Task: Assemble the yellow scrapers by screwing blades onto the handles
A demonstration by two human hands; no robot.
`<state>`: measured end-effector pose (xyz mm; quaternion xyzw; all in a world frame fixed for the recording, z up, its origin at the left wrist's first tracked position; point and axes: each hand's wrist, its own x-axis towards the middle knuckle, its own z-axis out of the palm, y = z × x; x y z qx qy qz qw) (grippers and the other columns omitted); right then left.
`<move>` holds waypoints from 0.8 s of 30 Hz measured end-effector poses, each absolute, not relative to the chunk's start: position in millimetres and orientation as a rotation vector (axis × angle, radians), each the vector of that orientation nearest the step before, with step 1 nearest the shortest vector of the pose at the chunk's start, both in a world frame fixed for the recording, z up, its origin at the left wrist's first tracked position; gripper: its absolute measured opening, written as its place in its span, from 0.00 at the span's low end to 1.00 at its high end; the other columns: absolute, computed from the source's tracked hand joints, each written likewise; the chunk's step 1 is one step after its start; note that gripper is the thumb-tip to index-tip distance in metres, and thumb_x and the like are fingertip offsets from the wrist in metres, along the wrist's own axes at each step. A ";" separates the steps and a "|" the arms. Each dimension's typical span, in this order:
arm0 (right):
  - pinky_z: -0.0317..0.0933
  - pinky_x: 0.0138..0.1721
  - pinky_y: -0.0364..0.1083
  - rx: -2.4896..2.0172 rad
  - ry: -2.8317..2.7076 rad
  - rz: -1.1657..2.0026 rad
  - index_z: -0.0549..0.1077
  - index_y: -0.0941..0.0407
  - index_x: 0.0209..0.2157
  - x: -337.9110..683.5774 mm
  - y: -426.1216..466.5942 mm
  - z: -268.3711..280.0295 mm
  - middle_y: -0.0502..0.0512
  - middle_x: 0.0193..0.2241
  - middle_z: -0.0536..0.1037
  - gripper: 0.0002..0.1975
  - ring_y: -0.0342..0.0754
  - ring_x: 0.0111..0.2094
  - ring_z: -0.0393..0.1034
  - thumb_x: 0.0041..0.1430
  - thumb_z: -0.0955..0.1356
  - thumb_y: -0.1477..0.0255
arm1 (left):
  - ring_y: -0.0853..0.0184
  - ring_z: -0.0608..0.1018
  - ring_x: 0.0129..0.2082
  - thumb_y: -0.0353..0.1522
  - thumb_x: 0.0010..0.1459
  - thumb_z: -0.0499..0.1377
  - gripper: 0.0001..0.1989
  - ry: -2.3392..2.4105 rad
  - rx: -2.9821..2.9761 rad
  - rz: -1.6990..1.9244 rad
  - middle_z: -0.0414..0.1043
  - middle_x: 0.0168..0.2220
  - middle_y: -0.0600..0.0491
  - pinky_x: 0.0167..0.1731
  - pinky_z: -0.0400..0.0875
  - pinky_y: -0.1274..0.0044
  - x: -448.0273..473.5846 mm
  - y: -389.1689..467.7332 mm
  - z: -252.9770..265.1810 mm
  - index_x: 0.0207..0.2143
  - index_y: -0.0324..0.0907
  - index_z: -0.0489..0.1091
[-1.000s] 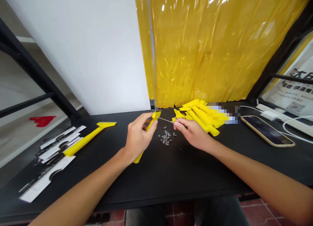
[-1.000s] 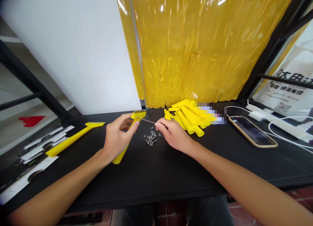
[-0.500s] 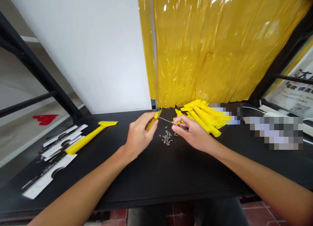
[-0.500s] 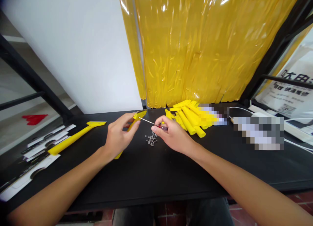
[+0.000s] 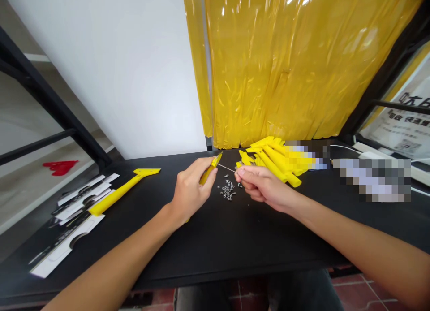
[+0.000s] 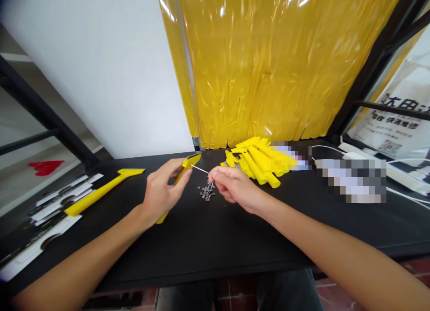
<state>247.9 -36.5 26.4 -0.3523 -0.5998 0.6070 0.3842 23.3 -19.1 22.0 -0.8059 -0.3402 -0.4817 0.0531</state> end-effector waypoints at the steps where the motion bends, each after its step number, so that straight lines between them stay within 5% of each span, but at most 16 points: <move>1: 0.34 0.16 0.39 -0.858 -1.430 1.694 0.67 0.54 0.33 248.4 -36.6 27.1 0.40 0.19 0.51 0.14 0.38 0.17 0.37 0.67 0.64 0.59 | 0.65 0.81 0.43 0.27 0.64 0.58 0.12 -1.019 -2.455 -1.453 0.79 0.46 0.48 0.45 0.79 0.72 23.1 -19.2 22.4 0.50 0.41 0.72; 7: 0.30 0.14 0.38 -0.727 -1.171 2.074 0.66 0.55 0.32 253.9 -35.0 27.7 0.39 0.19 0.47 0.11 0.36 0.17 0.32 0.65 0.68 0.63 | 0.64 0.81 0.46 0.26 0.65 0.57 0.15 -0.966 -2.473 -1.440 0.79 0.48 0.48 0.47 0.79 0.71 22.2 -19.2 23.2 0.53 0.42 0.72; 14: 0.30 0.13 0.38 -0.724 -1.136 2.117 0.66 0.54 0.33 252.2 -34.6 27.7 0.38 0.18 0.46 0.11 0.36 0.16 0.31 0.65 0.68 0.63 | 0.65 0.82 0.43 0.26 0.64 0.58 0.17 -0.937 -2.380 -1.434 0.80 0.49 0.48 0.45 0.79 0.74 22.9 -17.7 17.0 0.55 0.41 0.71; 21: 0.33 0.17 0.39 -0.880 -1.411 1.680 0.67 0.54 0.35 249.3 -25.6 23.3 0.40 0.20 0.50 0.13 0.38 0.18 0.37 0.66 0.65 0.59 | 0.59 0.83 0.39 0.34 0.64 0.57 0.15 -1.518 -2.330 -1.306 0.81 0.43 0.48 0.41 0.77 0.70 -1.8 16.1 15.2 0.52 0.44 0.72; 24: 0.45 0.20 0.40 -1.099 -1.610 1.184 0.66 0.54 0.35 259.6 -9.8 14.4 0.43 0.22 0.58 0.15 0.40 0.19 0.50 0.68 0.61 0.57 | 0.59 0.83 0.34 0.34 0.62 0.58 0.13 -1.840 -2.318 -1.302 0.82 0.39 0.46 0.35 0.77 0.71 -30.4 45.2 18.9 0.49 0.42 0.71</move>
